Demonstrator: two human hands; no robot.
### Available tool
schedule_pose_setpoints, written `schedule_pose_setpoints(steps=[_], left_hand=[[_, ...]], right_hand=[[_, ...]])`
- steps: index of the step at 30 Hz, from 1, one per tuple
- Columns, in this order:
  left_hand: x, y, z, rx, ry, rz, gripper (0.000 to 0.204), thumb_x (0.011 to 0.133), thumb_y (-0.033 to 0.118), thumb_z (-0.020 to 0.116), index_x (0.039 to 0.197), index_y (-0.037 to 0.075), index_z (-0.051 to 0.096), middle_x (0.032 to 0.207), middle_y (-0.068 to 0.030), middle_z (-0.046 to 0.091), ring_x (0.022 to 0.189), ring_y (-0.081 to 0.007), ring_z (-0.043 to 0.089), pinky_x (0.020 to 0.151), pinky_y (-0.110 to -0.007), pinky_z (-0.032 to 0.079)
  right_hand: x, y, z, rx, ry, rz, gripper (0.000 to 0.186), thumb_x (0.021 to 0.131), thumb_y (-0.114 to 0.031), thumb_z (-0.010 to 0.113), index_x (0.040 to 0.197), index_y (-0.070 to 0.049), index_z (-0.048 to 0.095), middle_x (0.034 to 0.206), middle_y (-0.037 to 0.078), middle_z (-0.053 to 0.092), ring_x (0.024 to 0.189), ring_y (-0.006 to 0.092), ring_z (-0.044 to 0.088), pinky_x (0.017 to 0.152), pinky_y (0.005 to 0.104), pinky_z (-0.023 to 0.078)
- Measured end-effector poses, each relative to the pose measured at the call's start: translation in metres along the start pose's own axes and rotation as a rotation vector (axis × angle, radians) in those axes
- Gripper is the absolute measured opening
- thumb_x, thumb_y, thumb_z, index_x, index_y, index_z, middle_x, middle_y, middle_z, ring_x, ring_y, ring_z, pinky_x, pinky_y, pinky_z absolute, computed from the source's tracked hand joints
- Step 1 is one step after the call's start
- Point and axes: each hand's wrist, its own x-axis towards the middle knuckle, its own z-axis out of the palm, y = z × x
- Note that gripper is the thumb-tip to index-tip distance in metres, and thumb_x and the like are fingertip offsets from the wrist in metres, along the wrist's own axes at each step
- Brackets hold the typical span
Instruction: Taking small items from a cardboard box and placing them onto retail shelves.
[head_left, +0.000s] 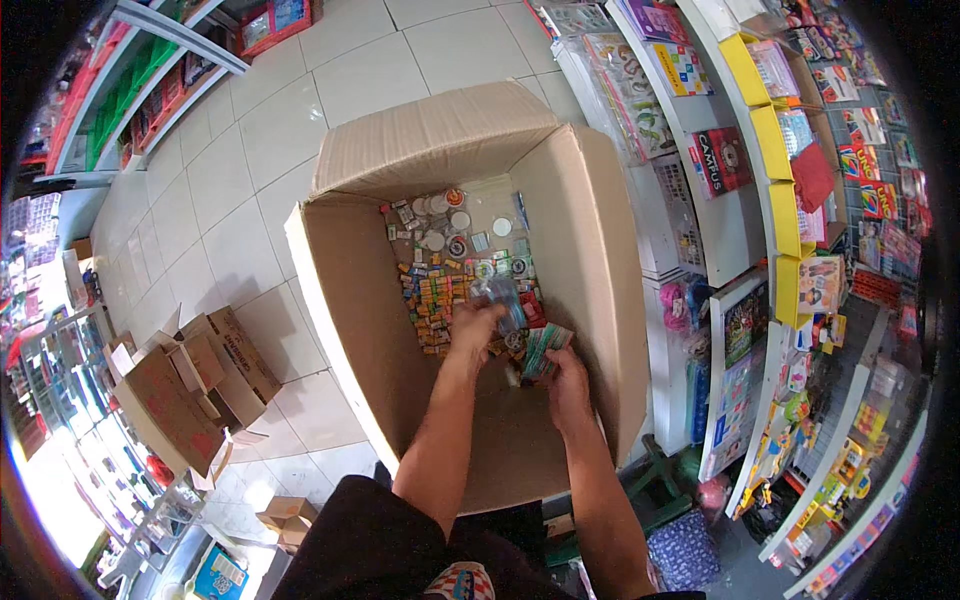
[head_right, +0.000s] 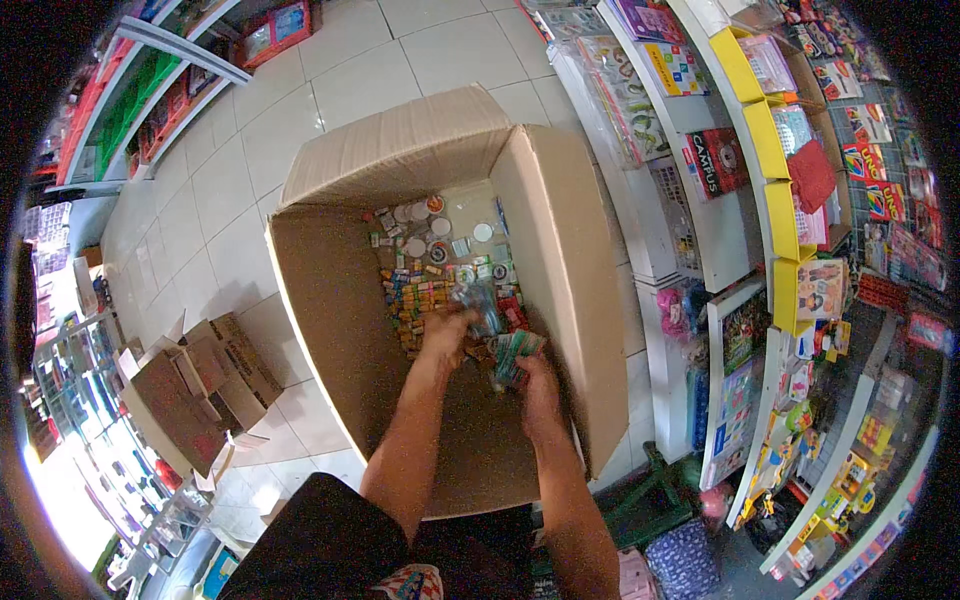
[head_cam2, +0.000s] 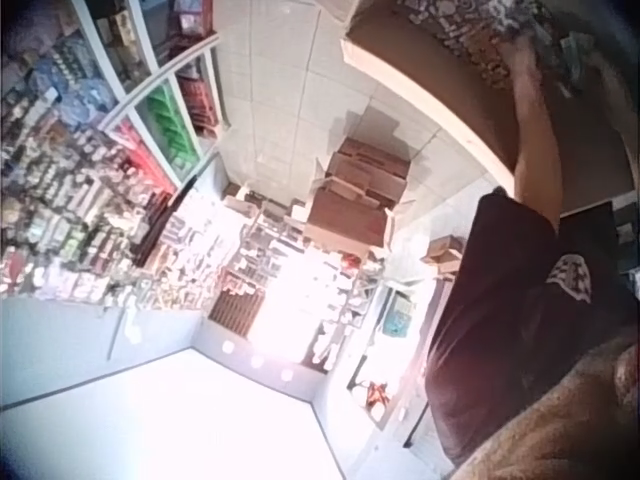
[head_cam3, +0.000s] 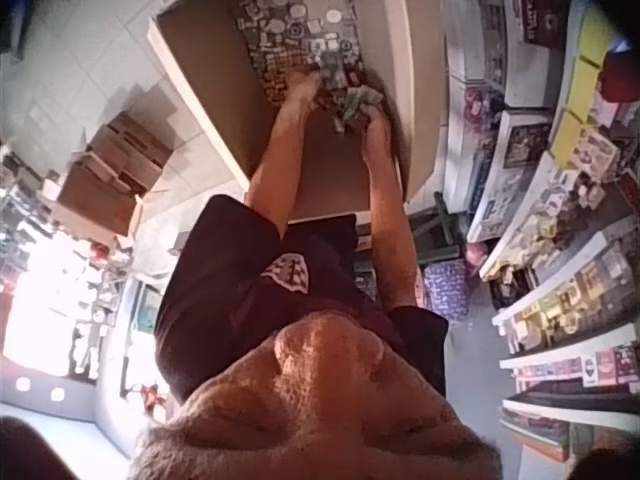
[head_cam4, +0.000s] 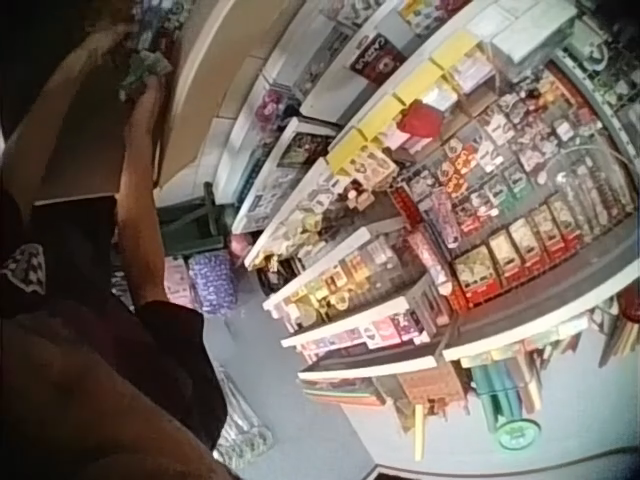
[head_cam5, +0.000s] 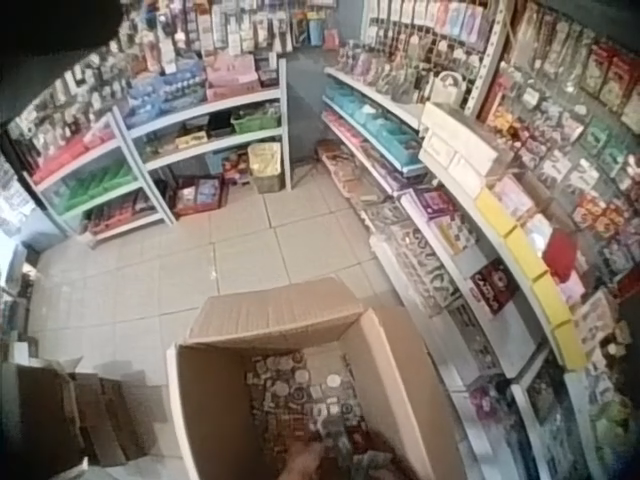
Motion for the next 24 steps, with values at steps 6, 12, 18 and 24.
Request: schedule_pose_setpoints(steps=[6, 12, 18, 24], left_hand=[[-0.023, -0.003, -0.007, 0.342, -0.353, 0.091, 0.048, 0.076, 0.012, 0.068, 0.122, 0.000, 0.062, 0.106, -0.0152, 0.067, 0.094, -0.0251, 0.062, 0.079, -0.037, 0.050], [0.015, 0.023, -0.001, 0.249, -0.109, 0.112, 0.038, 0.080, 0.017, 0.068, 0.114, 0.000, 0.066, 0.099, -0.0147, 0.070, 0.087, -0.0266, 0.065, 0.076, -0.040, 0.050], [0.149, 0.029, -0.013, 0.466, 0.548, 0.605, 0.042, 0.078, 0.023, 0.075, 0.108, -0.003, 0.064, 0.109, -0.0234, 0.065, 0.103, -0.0376, 0.063, 0.084, -0.043, 0.050], [0.232, 0.062, -0.062, 0.813, 0.871, 0.447, 0.078, 0.079, 0.058, 0.069, 0.128, -0.002, 0.055, 0.134, -0.0245, 0.053, 0.126, -0.0372, 0.049, 0.113, -0.046, 0.029]], right_hand=[[0.010, 0.002, 0.007, -0.023, -0.047, 0.100, 0.036, 0.093, -0.024, 0.055, 0.129, -0.018, 0.051, 0.115, 0.000, 0.060, 0.098, 0.0146, 0.060, 0.079, 0.0347, 0.050], [0.005, 0.005, 0.006, -0.049, 0.098, 0.080, 0.038, 0.095, -0.025, 0.060, 0.131, -0.020, 0.048, 0.116, -0.002, 0.060, 0.100, 0.0141, 0.059, 0.073, 0.0337, 0.049], [0.011, 0.026, -0.018, -0.237, 0.117, -0.065, 0.033, 0.095, -0.022, 0.060, 0.126, -0.017, 0.049, 0.115, 0.000, 0.059, 0.098, 0.0134, 0.058, 0.073, 0.0328, 0.049], [0.005, 0.031, 0.008, -0.444, -0.017, 0.006, 0.051, 0.095, -0.018, 0.060, 0.140, -0.005, 0.041, 0.128, 0.013, 0.054, 0.118, 0.0240, 0.050, 0.102, 0.0345, 0.037]])
